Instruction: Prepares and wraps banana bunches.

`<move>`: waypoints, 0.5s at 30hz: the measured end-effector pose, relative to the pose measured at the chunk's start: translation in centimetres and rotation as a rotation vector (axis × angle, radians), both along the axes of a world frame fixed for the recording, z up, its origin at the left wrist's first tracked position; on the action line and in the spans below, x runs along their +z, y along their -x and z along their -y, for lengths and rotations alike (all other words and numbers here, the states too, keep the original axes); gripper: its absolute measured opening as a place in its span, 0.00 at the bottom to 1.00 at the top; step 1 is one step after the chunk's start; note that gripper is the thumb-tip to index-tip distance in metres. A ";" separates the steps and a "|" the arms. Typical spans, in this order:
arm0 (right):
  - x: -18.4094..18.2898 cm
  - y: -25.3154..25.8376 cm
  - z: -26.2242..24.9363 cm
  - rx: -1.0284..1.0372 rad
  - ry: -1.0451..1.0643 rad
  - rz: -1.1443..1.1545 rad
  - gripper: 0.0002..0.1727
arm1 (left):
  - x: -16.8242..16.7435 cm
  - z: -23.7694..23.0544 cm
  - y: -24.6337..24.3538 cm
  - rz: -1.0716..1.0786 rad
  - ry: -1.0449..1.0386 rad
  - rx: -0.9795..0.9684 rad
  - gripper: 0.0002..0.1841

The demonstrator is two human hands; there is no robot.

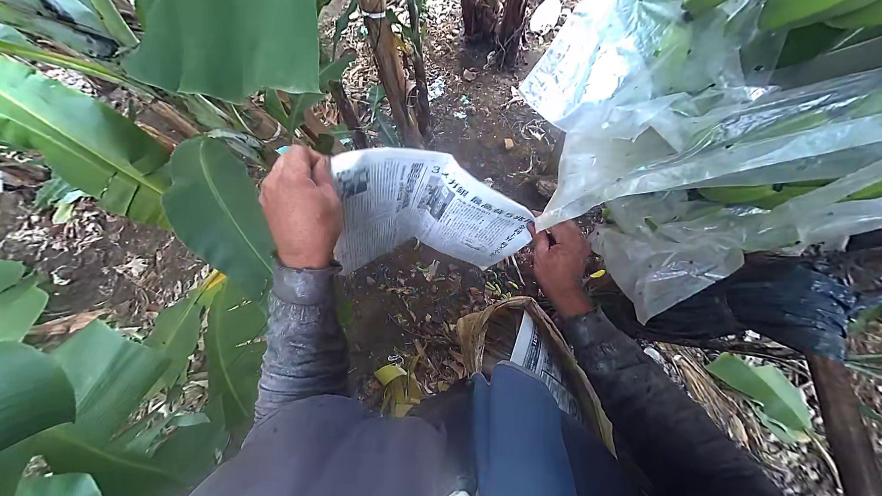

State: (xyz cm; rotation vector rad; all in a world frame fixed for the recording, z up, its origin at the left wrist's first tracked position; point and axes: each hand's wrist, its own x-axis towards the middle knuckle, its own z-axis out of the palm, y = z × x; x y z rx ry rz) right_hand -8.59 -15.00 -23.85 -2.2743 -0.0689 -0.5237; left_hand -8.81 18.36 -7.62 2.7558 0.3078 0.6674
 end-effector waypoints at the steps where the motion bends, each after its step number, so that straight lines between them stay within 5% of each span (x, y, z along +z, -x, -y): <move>1: 0.5 0.4 -0.1 0.055 0.017 0.052 0.11 | 0.1 -0.1 0.3 -0.095 -0.038 0.015 0.15; 4: 2.5 1.2 -1.0 0.228 0.023 0.136 0.12 | -0.3 2.6 1.3 -0.102 -0.020 -0.263 0.12; 9: 4.3 1.9 -2.1 0.415 0.065 0.288 0.09 | -4.3 8.8 1.4 -0.173 0.369 -0.946 0.08; 15: 5.0 2.2 -1.1 0.481 0.093 0.311 0.08 | -6.7 9.9 1.0 -0.379 0.720 -1.002 0.06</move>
